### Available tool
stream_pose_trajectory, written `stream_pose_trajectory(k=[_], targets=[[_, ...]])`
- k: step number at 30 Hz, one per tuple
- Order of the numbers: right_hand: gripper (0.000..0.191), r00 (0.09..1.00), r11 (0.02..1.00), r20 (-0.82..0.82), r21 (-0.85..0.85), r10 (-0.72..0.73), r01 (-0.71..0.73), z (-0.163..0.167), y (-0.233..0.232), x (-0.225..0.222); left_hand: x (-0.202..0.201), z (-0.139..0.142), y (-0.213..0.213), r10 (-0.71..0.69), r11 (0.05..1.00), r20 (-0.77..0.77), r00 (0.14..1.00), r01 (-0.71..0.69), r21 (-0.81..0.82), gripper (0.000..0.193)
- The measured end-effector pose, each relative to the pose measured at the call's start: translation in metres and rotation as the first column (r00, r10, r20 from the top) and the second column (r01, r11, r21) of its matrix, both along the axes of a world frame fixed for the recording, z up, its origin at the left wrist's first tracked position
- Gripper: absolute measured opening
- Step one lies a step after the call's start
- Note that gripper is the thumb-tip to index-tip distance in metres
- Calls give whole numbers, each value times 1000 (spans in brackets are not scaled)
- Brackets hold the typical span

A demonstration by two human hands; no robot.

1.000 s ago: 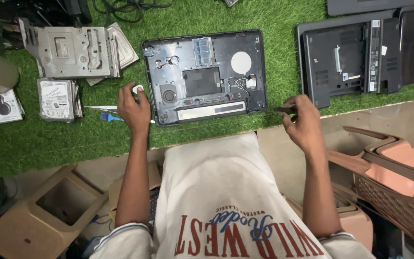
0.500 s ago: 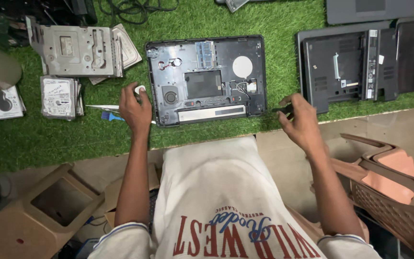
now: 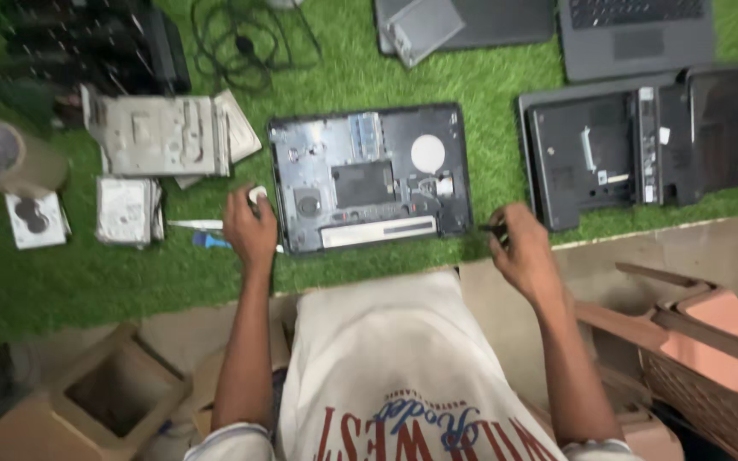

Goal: The person works at a bench on a laptop with its bottom cover removed, prying and lifting internal components including a battery, RAM module and other parts out of the chassis by hand and with a small pry tool and screwdriver. They set removed parts aside on the bench and at the end lift and reposition the laptop chassis.

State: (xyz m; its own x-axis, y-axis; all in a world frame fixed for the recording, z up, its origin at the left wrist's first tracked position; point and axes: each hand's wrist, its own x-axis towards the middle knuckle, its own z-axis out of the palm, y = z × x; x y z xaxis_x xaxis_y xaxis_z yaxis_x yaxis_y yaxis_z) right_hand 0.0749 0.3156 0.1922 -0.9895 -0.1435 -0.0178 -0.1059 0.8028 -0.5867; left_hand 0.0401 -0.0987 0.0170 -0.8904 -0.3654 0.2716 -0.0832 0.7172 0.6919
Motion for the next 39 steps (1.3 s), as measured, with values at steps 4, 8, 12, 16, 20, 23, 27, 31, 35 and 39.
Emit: stream_pose_trajectory(k=[4,8,12,16,20,23,27,31,35,39], targets=[[21,995,994,60,88,-75,70,17,-2,-1,-3,12,4,16,999,-16,1000,-17,-40,21],[27,953,909,137,363,-269,204,26,-9,2,0,18,8,35,999,39,999,-35,1,21],[33,984,957,21,236,-178,168,33,-3,10,7,15,11,16,999,3,1000,-16,-29,21],[25,998,994,18,93,-65,63,29,3,11,9,13,10,-15,996,-64,998,10,-83,22],[25,953,936,112,252,-281,246,29,-5,8,2,23,8,39,998,82,996,-35,-48,23],[29,943,916,99,291,-317,277,39,-6,3,-4,37,6,19,999,-27,999,-20,-44,22],[28,993,995,-77,54,-85,89,53,-3,6,-2,53,5,28,998,-9,1000,-29,-63,22],[24,976,965,37,159,-215,206,57,-2,9,3,58,9,29,998,27,999,-28,-58,22],[32,916,894,182,349,-357,280,62,1,9,6,56,12,14,999,20,1000,-13,-51,22],[32,998,993,-6,99,-62,63,69,6,11,5,57,12,21,998,13,1000,-20,-58,22]])
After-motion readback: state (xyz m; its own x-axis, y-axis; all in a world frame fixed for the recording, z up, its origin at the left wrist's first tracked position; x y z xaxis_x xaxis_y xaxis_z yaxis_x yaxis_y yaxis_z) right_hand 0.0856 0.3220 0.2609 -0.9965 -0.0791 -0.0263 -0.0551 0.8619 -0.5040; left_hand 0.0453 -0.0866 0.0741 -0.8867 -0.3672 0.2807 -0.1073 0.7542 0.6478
